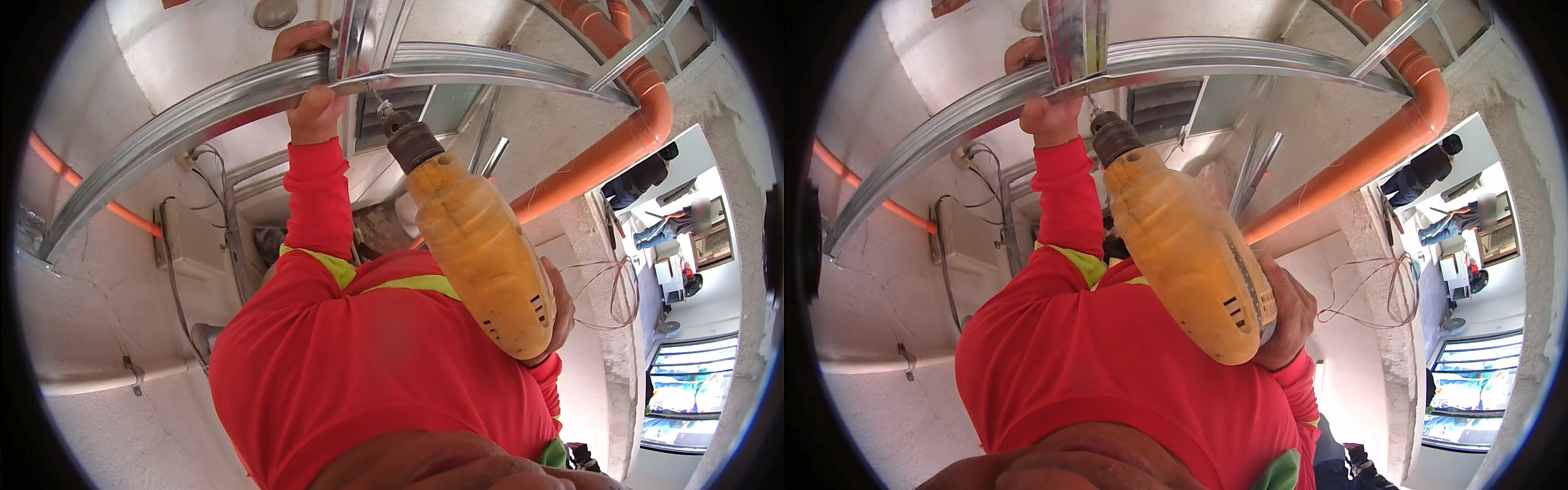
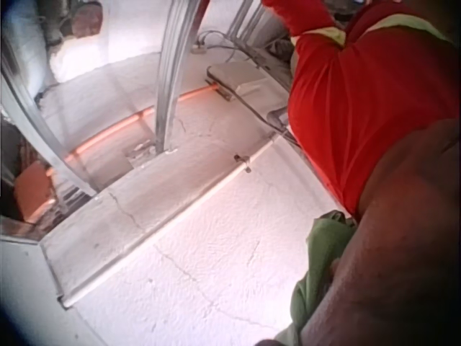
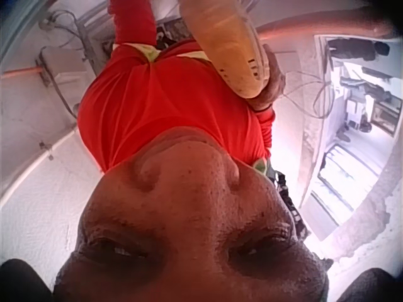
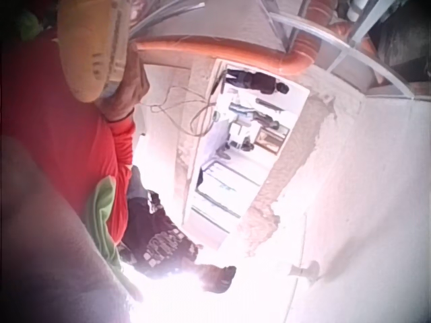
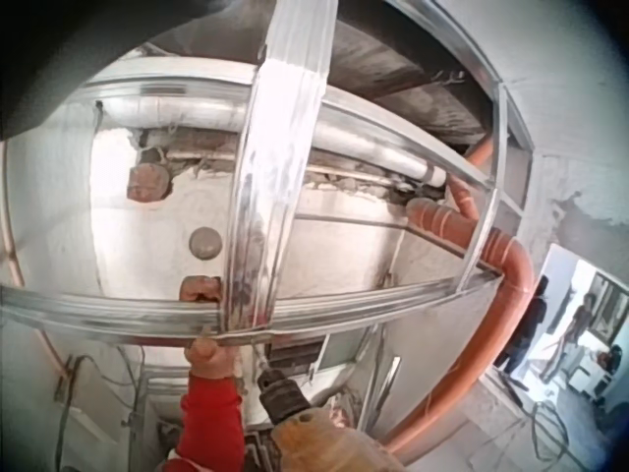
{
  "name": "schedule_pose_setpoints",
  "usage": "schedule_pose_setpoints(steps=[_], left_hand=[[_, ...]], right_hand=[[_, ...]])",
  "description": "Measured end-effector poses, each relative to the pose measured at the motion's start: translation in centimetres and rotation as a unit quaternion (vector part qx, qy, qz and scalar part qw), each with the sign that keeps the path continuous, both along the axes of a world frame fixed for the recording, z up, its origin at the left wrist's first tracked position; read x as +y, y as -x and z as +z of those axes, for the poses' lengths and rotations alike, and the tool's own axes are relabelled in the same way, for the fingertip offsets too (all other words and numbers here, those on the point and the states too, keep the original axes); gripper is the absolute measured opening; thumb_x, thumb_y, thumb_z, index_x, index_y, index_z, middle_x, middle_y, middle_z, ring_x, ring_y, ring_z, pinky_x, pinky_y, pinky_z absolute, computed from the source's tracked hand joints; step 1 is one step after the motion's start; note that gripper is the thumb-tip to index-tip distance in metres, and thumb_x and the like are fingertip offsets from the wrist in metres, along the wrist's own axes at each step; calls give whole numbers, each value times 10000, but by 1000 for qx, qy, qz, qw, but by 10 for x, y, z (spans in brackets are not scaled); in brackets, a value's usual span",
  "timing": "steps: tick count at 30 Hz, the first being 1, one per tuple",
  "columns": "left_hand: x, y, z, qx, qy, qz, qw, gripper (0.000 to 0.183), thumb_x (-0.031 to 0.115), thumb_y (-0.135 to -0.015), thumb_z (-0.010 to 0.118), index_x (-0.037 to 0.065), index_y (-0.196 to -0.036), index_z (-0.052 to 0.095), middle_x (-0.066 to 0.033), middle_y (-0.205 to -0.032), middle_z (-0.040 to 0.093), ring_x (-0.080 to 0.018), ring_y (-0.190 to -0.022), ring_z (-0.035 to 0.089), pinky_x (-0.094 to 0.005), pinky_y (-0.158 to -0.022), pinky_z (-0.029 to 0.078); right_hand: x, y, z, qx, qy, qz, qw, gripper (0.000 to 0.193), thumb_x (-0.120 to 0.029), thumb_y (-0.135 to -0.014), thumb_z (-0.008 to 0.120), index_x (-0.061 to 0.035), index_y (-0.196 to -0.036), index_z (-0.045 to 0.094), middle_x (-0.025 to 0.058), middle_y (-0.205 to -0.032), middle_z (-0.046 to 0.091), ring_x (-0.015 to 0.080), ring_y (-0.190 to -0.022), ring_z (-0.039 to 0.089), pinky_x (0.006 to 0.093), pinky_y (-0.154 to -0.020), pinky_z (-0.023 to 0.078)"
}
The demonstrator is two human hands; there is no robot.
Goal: The person uses a yellow corded drill to fasten metal studs to a ceiling grid. They position the metal pieces, drill holes, and secure them with screws while standing on a ladder. Another worker is visible nearby handling materials.
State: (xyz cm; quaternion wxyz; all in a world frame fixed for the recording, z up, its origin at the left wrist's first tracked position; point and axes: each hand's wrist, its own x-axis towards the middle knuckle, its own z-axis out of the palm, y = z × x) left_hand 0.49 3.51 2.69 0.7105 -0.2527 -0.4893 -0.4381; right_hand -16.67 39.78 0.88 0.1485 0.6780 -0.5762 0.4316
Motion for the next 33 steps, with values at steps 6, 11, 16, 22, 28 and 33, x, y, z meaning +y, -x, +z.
schedule_pose_setpoints(steps=[6, 11, 16, 22, 28, 33], left_hand=[[-18, -8, -3, -48, 43, 51, 997, 835, 470, -711, 862, 56, -1359, 539, -108, -1247, 667, -241, -1163, 659, -406, -1044, 542], [-22, -7, -6, -38, 43, 73, 996, 815, 473, -720, 848, 43, -1345, 551, -128, -1244, 672, -238, -1149, 667, -397, -1030, 549], [-24, -7, -5, -27, 49, 65, 996, 800, 467, -735, 822, 40, -1354, 548, -144, -1240, 669, -239, -1138, 668, -390, -1017, 547], [-24, -8, -6, -37, 53, 77, 995, 807, 462, -747, 809, 33, -1375, 537, -159, -1249, 664, -251, -1143, 663, -399, -1016, 542], [-24, -9, -6, -40, 56, 66, 995, 805, 438, -752, 824, 30, -1382, 531, -166, -1271, 657, -263, -1163, 655, -408, -1031, 531], [-23, -10, -7, -58, 79, 48, 994, 797, 429, -755, 837, 32, -1375, 532, -160, -1302, 640, -268, -1191, 641, -419, -1050, 518]], right_hand=[[-1, -7, 12, 88, 46, -37, 994, 559, -174, -848, 795, 80, -1285, 557, 210, -948, 730, 327, -746, 743, 386, -656, 601], [-1, -10, 13, 97, 39, -37, 994, 564, -168, -835, 803, 72, -1284, 561, 197, -947, 732, 329, -749, 744, 400, -659, 607], [-1, -10, 14, 98, 33, -37, 994, 593, -172, -803, 820, 62, -1287, 567, 195, -940, 734, 341, -766, 748, 409, -674, 613], [-2, -13, 19, 114, 38, -26, 992, 626, -159, -780, 825, 53, -1309, 567, 200, -948, 736, 354, -783, 750, 424, -689, 617], [-3, -16, 22, 121, 46, -27, 991, 653, -150, -754, 834, 44, -1318, 567, 196, -929, 735, 354, -786, 750, 427, -691, 616], [-3, -17, 25, 116, 39, -5, 992, 638, -144, -761, 822, 41, -1316, 566, 183, -883, 723, 345, -758, 740, 423, -682, 610]])
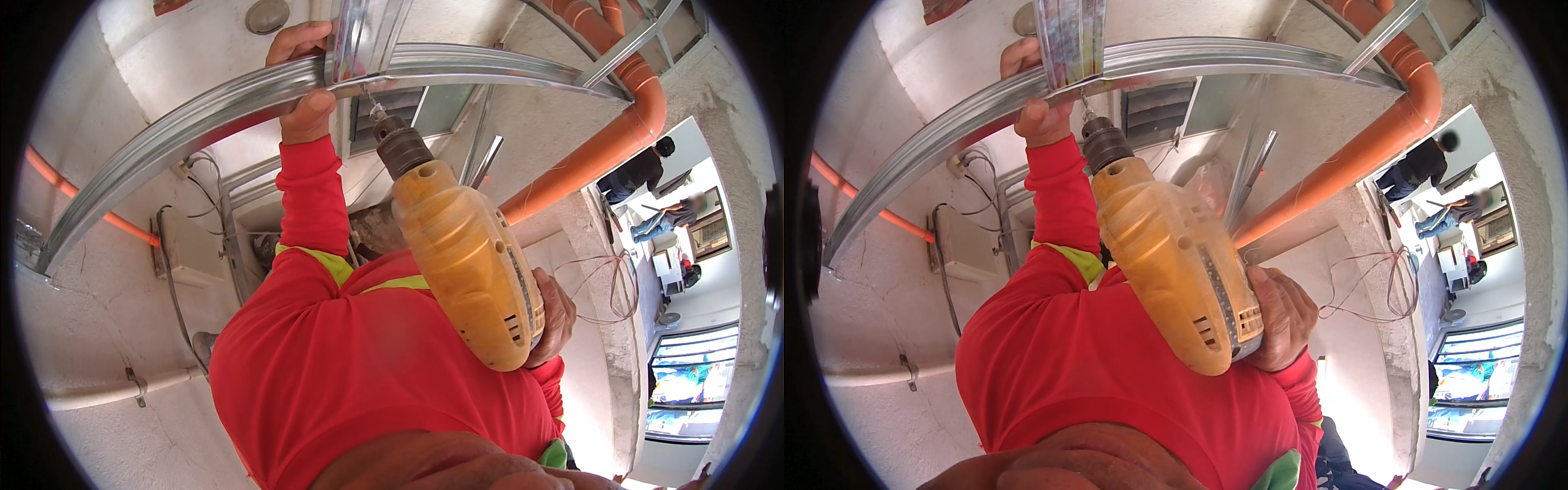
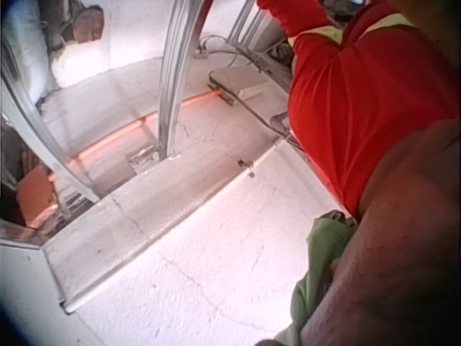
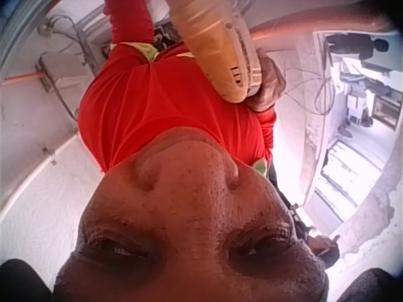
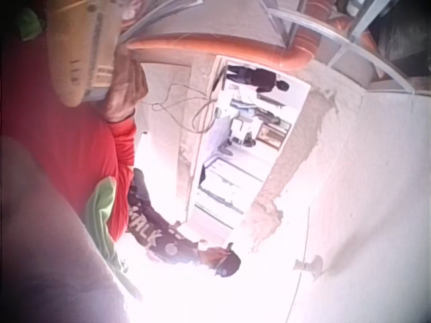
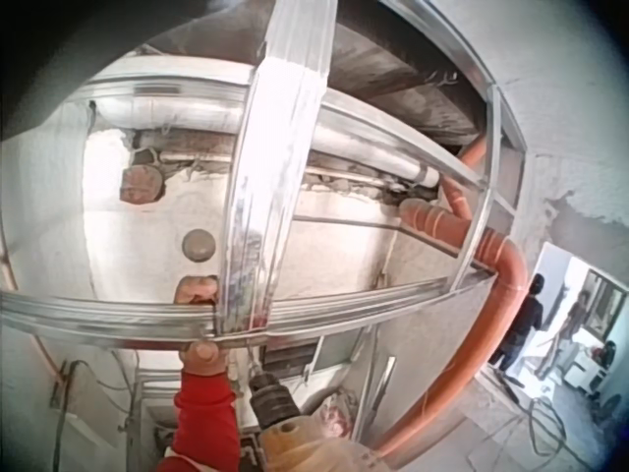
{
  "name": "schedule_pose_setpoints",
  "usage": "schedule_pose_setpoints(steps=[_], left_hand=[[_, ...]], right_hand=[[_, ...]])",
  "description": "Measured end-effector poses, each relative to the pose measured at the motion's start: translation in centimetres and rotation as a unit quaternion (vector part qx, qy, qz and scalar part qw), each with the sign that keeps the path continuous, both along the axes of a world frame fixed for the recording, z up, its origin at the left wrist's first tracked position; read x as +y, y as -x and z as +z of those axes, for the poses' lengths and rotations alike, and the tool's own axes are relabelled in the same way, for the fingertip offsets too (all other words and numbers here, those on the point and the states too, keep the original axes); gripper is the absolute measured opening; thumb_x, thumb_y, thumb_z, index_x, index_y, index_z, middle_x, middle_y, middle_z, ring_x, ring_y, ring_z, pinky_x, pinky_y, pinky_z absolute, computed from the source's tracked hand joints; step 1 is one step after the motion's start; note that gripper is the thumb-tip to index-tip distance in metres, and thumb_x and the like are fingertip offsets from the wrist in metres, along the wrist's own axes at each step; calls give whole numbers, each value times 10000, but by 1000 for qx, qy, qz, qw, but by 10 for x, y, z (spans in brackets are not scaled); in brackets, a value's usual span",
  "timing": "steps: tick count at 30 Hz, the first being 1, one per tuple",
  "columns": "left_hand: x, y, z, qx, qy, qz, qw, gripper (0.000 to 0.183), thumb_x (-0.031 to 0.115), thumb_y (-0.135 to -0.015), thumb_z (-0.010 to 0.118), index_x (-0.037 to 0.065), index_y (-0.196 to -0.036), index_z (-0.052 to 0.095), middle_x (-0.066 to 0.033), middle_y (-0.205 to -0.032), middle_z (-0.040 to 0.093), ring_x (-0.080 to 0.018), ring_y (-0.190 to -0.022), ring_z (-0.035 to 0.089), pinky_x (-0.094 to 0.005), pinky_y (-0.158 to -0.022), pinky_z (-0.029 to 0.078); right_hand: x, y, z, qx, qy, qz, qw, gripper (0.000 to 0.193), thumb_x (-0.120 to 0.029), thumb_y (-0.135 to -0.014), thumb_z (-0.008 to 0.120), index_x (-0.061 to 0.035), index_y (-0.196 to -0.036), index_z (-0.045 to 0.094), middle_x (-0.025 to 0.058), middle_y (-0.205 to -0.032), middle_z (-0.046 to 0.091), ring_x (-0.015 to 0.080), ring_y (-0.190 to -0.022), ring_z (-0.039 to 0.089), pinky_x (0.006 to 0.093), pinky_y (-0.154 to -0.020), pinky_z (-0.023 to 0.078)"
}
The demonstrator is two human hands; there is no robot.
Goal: The person uses a yellow corded drill to fasten metal studs to a ceiling grid. They position the metal pieces, drill holes, and secure them with screws while standing on a ladder. Another worker is visible nearby handling materials.
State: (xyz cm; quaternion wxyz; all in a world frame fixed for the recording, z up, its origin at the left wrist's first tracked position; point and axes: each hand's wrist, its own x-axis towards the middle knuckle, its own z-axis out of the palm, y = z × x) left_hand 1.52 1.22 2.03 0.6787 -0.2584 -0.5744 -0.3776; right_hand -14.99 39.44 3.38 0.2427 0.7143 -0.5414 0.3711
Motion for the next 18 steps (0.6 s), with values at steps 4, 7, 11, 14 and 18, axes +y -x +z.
schedule_pose_setpoints(steps=[4, 7, 11, 14, 18], left_hand=[[-2, -2, 0, -5, 19, -13, 1000, 774, 399, -756, 848, 37, -1364, 534, -149, -1319, 626, -275, -1226, 624, -426, -1072, 506], [-4, -1, -1, 1, 15, -12, 1000, 766, 363, -747, 865, 44, -1361, 534, -147, -1330, 612, -284, -1246, 614, -434, -1092, 499], [-6, -2, -2, -2, 13, -6, 1000, 766, 335, -738, 882, 54, -1361, 536, -151, -1339, 598, -290, -1263, 603, -442, -1110, 493], [-7, -5, -2, -18, 20, -29, 999, 757, 328, -745, 883, 53, -1360, 539, -149, -1337, 597, -291, -1266, 598, -438, -1113, 489], [-9, -6, -3, -22, 22, -7, 999, 750, 306, -748, 889, 59, -1364, 539, -150, -1338, 593, -296, -1267, 591, -446, -1119, 478]], right_hand=[[-2, 0, 2, 3, -12, 7, 1000, 628, -141, -769, 810, 38, -1318, 562, 180, -867, 719, 338, -740, 731, 417, -672, 604], [-3, -2, 3, -11, -18, 2, 1000, 641, -143, -766, 809, 27, -1329, 553, 182, -870, 720, 335, -734, 727, 412, -674, 604], [-6, -6, 4, -24, -19, 35, 999, 664, -140, -758, 811, 3, -1348, 540, 167, -842, 709, 323, -702, 711, 389, -639, 587], [-7, -6, 5, -19, -31, 52, 998, 681, -132, -750, 814, -13, -1361, 537, 141, -814, 690, 307, -668, 692, 371, -588, 553], [-7, -7, 4, -27, -44, 38, 998, 695, -123, -742, 813, -11, -1369, 533, 117, -779, 662, 285, -610, 649, 371, -543, 515]])
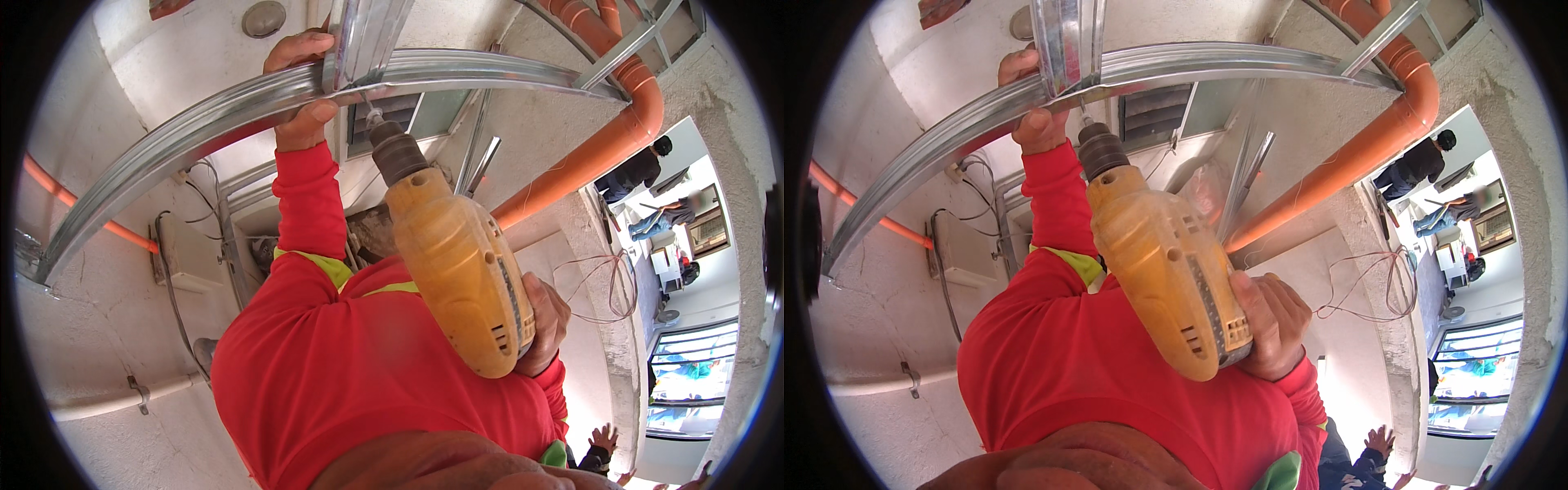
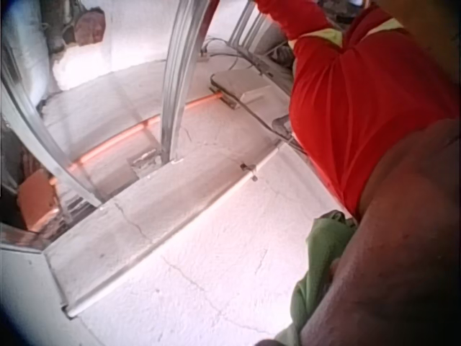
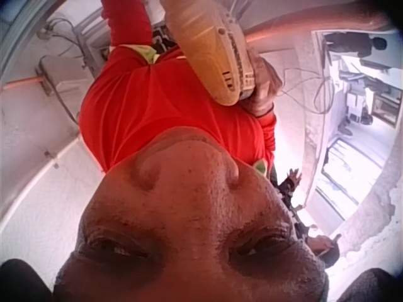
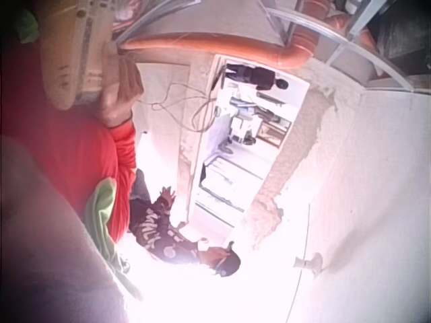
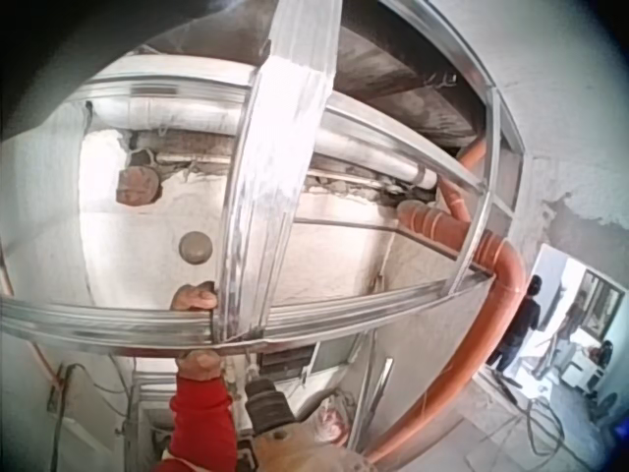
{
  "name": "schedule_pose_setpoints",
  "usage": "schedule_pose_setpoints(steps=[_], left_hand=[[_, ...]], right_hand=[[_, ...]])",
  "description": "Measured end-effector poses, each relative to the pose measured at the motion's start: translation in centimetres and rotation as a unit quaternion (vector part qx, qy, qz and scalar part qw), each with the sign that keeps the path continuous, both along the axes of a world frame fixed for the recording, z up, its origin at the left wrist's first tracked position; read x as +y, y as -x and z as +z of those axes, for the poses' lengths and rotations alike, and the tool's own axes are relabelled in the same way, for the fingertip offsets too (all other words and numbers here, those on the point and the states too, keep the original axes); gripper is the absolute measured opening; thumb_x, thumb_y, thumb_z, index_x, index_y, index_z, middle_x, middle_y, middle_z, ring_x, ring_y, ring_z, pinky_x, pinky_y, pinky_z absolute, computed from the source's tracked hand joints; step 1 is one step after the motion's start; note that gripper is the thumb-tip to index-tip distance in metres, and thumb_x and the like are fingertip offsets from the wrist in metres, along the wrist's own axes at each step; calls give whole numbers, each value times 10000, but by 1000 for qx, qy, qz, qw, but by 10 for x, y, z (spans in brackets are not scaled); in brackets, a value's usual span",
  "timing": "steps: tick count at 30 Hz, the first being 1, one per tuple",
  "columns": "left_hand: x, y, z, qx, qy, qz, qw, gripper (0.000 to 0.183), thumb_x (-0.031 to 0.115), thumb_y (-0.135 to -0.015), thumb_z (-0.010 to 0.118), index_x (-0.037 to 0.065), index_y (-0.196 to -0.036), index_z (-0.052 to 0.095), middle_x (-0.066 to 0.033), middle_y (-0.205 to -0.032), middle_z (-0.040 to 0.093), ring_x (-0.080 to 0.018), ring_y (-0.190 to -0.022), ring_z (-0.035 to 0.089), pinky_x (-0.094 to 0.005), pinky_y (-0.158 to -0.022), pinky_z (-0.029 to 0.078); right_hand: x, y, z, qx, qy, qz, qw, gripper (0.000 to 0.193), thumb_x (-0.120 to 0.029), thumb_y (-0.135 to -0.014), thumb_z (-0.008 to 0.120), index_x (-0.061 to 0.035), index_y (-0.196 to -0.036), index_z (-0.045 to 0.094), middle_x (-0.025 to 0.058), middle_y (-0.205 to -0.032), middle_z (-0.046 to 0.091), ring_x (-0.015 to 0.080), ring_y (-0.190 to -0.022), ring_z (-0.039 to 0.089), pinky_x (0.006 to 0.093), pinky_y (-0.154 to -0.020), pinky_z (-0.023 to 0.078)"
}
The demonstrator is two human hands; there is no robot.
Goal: The person uses a yellow corded drill to fasten metal studs to a ceiling grid. They position the metal pieces, drill holes, and secure them with screws while standing on a ladder. Another worker is visible nearby handling materials.
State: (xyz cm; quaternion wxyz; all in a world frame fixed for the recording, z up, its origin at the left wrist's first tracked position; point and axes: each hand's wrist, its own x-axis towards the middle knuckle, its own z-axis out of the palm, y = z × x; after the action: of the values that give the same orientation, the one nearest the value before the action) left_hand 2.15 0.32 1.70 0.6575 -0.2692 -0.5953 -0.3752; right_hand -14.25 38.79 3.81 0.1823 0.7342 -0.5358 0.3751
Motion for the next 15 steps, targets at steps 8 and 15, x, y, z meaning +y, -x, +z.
schedule_pose_setpoints(steps=[8, 15], left_hand=[[3, -2, -3, -12, -34, -23, 999, 767, 294, -722, 934, 63, -1346, 552, -152, -1343, 590, -306, -1305, 559, -462, -1131, 458], [1, 1, -1, 8, -22, -33, 999, 759, 282, -713, 944, 76, -1337, 562, -169, -1323, 594, -317, -1282, 572, -456, -1118, 466]], right_hand=[[5, -2, 6, -9, 7, -2, 1000, 755, -121, -731, 827, -22, -1409, 510, 151, -818, 684, 303, -637, 670, 372, -565, 533], [4, -3, 9, -6, 9, 3, 1000, 735, -121, -731, 828, -15, -1385, 512, 167, -825, 690, 301, -634, 670, 368, -563, 532]])
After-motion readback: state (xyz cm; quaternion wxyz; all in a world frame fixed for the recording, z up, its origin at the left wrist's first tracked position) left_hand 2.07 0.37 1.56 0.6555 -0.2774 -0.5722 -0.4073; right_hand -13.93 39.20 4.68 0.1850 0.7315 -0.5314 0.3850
